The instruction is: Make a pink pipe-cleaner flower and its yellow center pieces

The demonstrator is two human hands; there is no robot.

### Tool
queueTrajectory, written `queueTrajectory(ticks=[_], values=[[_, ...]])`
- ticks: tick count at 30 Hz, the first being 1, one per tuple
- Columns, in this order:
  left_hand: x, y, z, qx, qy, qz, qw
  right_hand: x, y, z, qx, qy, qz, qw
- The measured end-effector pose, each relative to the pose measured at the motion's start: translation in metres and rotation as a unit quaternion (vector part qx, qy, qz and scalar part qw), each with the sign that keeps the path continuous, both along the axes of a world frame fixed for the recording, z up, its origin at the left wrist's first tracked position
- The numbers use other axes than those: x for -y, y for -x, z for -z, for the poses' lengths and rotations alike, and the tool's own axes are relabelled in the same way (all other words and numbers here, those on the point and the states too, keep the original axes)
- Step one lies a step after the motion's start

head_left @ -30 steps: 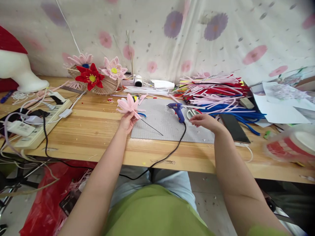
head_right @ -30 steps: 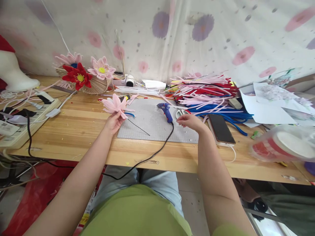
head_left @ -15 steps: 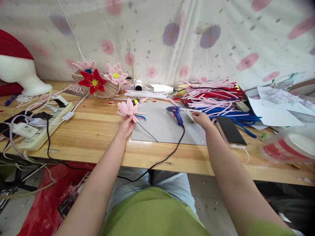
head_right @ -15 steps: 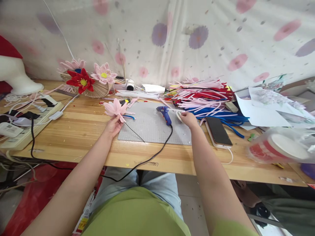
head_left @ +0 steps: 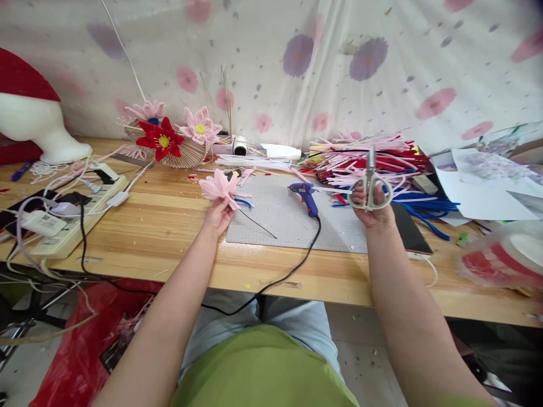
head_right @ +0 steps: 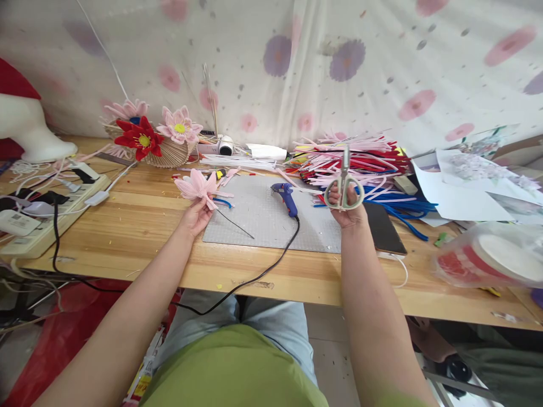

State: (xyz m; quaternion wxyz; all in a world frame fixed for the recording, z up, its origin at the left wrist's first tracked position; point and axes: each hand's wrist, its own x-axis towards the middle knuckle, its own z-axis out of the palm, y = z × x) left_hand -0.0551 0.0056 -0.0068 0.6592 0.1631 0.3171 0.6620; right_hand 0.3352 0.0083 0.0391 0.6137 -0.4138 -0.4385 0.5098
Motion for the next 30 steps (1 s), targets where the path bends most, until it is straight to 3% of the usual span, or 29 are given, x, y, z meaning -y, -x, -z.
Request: queueTrajectory(ticks=[3,6,9,12,15,17,20,22,25,30], values=[[-0.001,0.0,0.001,-0.003,-0.008,0.001,1.0,0.008,0.001,-0.029,0.027,-0.078,0.012,0.997],[-0.001,0.0,0.001,-0.006,-0.002,-0.004,1.0,0.021,0.01,-0.063,0.084,-0.134,-0.031,0.987],[-0.002,0.0,-0.001,-0.002,0.006,-0.004,1.0,0.033,0.033,-0.09,0.156,-0.141,-0.101,0.972],[-0.002,0.0,-0.002,-0.001,0.006,0.003,1.0,0.035,0.072,-0.095,0.252,-0.091,-0.199,0.943],[0.0,0.001,-0.003,-0.004,0.004,0.011,1.0,0.023,0.119,-0.071,0.418,-0.075,-0.221,0.878],[0.001,0.002,-0.004,-0.003,0.001,0.02,1.0,0.011,0.147,-0.041,0.523,-0.1,-0.158,0.832],[0.002,0.003,-0.005,0.0,-0.005,0.035,0.999,-0.002,0.175,0.006,0.587,-0.136,-0.033,0.797],[0.003,0.003,-0.006,0.001,-0.005,0.042,0.999,-0.006,0.182,0.029,0.608,-0.154,0.007,0.779],[0.004,0.003,-0.007,0.002,-0.003,0.047,0.999,-0.006,0.183,0.046,0.623,-0.195,0.009,0.758],[0.005,0.001,-0.01,-0.012,0.006,0.058,0.998,-0.005,0.179,0.05,0.638,-0.233,0.0,0.734]])
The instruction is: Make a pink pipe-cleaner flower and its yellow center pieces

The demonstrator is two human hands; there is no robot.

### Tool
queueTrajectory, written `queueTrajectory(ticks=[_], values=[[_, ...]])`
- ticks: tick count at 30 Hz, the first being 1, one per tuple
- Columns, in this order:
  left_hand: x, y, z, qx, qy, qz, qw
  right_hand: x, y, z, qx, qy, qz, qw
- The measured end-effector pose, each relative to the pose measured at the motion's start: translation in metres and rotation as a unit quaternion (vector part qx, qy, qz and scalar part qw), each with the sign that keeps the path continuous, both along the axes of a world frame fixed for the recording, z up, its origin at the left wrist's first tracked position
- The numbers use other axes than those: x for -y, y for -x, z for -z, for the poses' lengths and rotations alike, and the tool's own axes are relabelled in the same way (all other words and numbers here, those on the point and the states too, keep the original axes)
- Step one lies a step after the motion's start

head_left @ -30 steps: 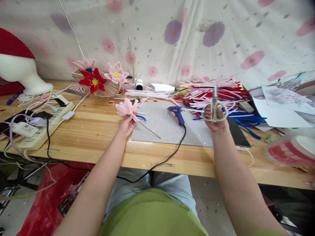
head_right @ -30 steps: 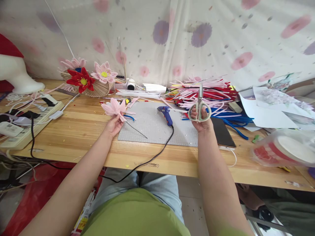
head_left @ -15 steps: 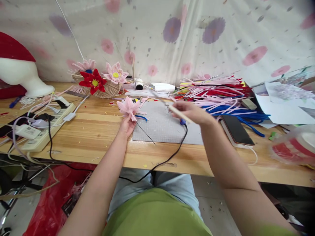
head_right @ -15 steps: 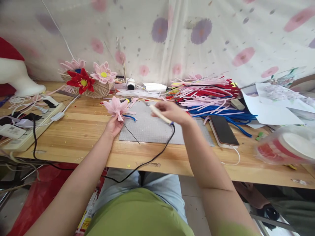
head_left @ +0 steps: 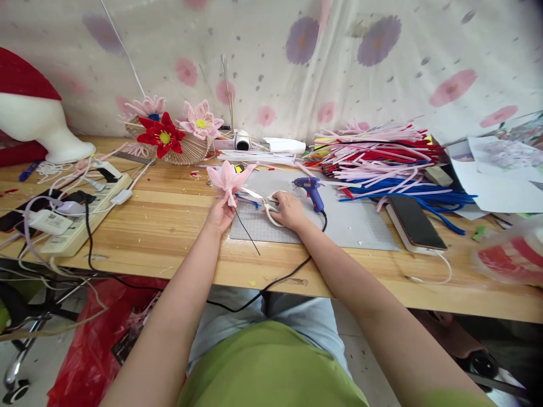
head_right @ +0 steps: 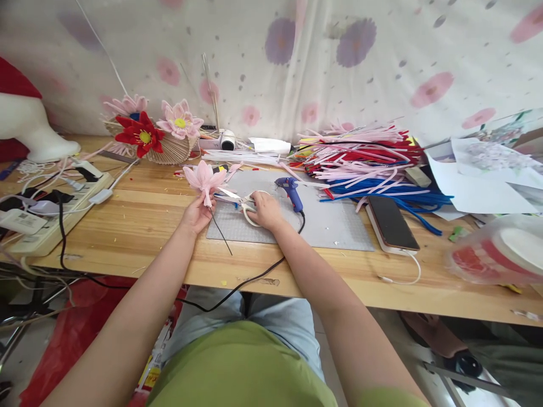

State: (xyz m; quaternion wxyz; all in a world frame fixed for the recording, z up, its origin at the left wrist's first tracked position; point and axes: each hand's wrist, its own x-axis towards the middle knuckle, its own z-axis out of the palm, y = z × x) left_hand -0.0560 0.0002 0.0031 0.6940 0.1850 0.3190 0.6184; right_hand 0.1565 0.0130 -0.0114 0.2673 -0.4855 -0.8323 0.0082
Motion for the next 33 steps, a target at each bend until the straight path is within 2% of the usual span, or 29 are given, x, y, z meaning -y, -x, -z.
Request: queueTrajectory(ticks=[10,16,22,28,33], values=[[-0.001,-0.001,0.004,-0.017,-0.007,0.014,1.0,0.0,0.003,0.0,0.036,-0.016,-0.029,0.999],[-0.001,-0.005,0.004,-0.034,-0.013,0.043,0.998,-0.002,0.007,0.001,0.037,-0.011,-0.035,0.999],[0.001,-0.008,0.003,-0.061,0.018,0.015,0.998,-0.001,0.016,0.0,0.034,-0.029,-0.03,0.999],[0.001,-0.008,0.005,-0.086,0.0,0.032,0.996,0.0,0.024,0.0,0.045,-0.038,-0.034,0.998],[0.0,-0.008,0.006,-0.102,-0.001,0.035,0.994,0.001,0.025,-0.002,0.071,-0.015,-0.018,0.997]])
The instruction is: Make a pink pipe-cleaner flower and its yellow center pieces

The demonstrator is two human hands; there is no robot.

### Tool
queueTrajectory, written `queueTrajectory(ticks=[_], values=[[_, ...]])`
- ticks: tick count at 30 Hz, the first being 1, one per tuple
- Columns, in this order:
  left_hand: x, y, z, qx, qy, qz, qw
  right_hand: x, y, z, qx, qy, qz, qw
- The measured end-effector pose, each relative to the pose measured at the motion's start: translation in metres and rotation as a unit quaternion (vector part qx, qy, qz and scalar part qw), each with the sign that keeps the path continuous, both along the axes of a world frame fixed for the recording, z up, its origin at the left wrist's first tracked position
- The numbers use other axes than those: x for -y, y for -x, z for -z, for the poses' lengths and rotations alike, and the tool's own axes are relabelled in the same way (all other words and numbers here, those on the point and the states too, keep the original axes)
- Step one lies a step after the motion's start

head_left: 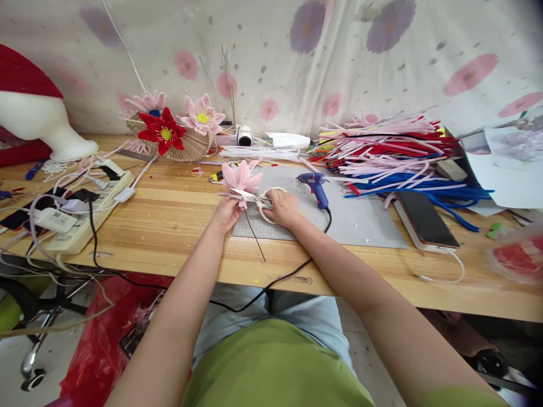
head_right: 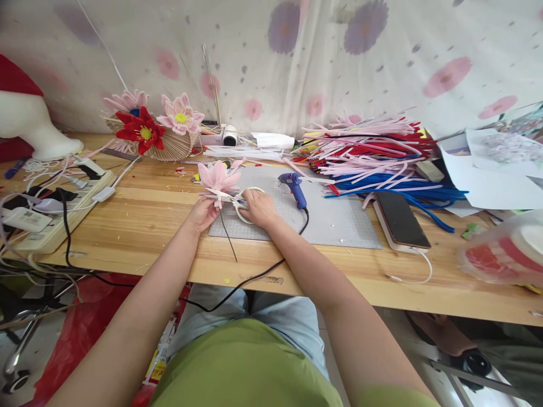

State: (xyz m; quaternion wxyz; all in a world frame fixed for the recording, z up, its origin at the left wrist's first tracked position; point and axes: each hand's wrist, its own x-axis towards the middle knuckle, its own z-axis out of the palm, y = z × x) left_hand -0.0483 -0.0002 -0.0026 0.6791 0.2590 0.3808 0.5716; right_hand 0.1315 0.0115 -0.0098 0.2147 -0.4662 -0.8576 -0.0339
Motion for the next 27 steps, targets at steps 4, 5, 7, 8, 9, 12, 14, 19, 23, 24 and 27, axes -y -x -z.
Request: queueTrajectory(ticks=[4,5,7,8,9,12,14,19,23,24,27], values=[[0.001,-0.001,-0.003,-0.002,0.021,-0.025,0.999,0.0,-0.001,-0.001,0.018,0.009,0.025,0.999],[0.002,-0.001,-0.003,-0.002,0.024,-0.026,0.999,0.0,-0.002,-0.001,0.021,0.009,0.029,0.999],[0.002,-0.002,-0.004,-0.001,0.024,-0.024,0.999,0.001,-0.003,-0.002,0.027,0.006,0.033,0.999],[0.003,-0.002,-0.004,0.0,0.023,-0.022,1.0,0.001,-0.003,-0.002,0.03,0.005,0.033,0.999],[0.003,-0.002,-0.005,0.002,0.02,-0.018,1.0,0.001,-0.003,-0.002,0.033,0.006,0.034,0.999],[0.003,-0.001,-0.005,0.007,0.008,-0.009,1.0,0.0,-0.003,0.0,0.043,0.016,0.027,0.999],[0.003,0.0,-0.004,0.013,-0.001,-0.001,1.0,-0.001,-0.003,0.0,0.04,0.017,0.023,0.999],[0.001,0.003,0.001,0.043,-0.009,-0.001,0.999,-0.002,-0.011,0.0,-0.022,0.002,0.044,0.999],[0.001,0.005,0.002,0.071,-0.015,-0.003,0.997,0.001,-0.02,-0.002,-0.044,-0.023,0.013,0.999],[0.001,0.006,0.001,0.082,-0.014,-0.003,0.997,0.002,-0.022,-0.002,-0.04,-0.026,-0.004,0.999],[0.003,0.007,-0.003,0.121,0.001,0.003,0.993,0.003,-0.024,-0.003,-0.035,-0.03,-0.039,0.998]])
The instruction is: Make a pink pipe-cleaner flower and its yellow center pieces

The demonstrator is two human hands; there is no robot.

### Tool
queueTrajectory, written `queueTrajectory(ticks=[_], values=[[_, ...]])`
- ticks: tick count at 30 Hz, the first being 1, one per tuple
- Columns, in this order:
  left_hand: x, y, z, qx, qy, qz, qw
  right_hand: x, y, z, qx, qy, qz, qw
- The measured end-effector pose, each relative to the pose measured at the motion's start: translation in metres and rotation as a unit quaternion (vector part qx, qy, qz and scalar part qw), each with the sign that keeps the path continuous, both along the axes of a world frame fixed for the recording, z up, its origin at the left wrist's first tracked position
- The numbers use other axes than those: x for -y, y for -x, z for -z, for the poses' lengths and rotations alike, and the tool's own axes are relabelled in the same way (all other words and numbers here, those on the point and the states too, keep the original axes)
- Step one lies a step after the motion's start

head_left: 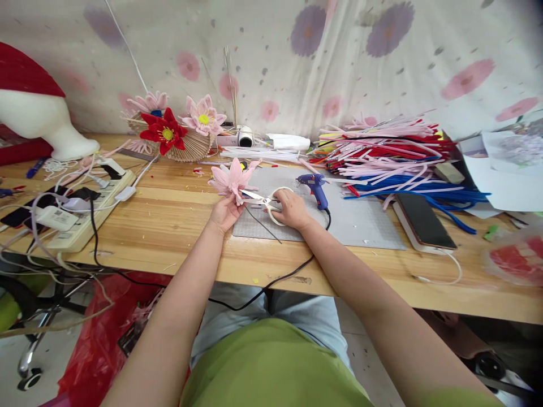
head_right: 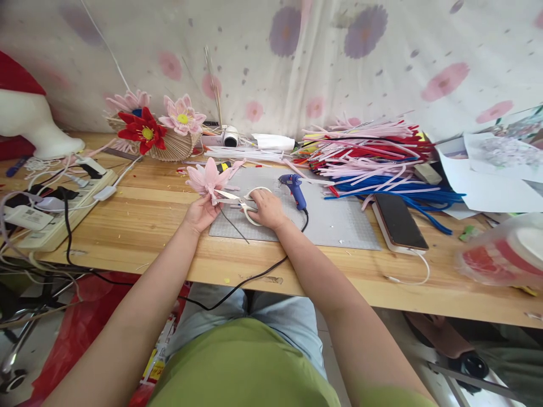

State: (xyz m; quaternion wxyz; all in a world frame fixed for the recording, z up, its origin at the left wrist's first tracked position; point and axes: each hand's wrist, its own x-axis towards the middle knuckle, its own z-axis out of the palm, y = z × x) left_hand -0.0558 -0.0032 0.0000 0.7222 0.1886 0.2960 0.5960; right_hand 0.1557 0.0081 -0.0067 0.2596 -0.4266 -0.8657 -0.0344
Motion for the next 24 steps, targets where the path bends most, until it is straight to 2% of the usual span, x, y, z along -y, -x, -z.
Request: queueTrajectory(ticks=[8,16,24], values=[[0.0005,-0.0007,-0.0036,0.021,0.017,-0.006,1.0,-0.0012,0.0,0.0013,-0.006,-0.016,-0.056,0.998],[-0.0019,-0.0008,0.0023,0.001,-0.001,0.0,1.0,0.0,-0.0025,-0.0011,0.007,-0.032,-0.083,0.996],[0.0003,-0.0051,0.0017,-0.019,-0.006,-0.002,1.0,-0.0006,0.0053,0.0007,0.009,-0.038,-0.028,0.999]])
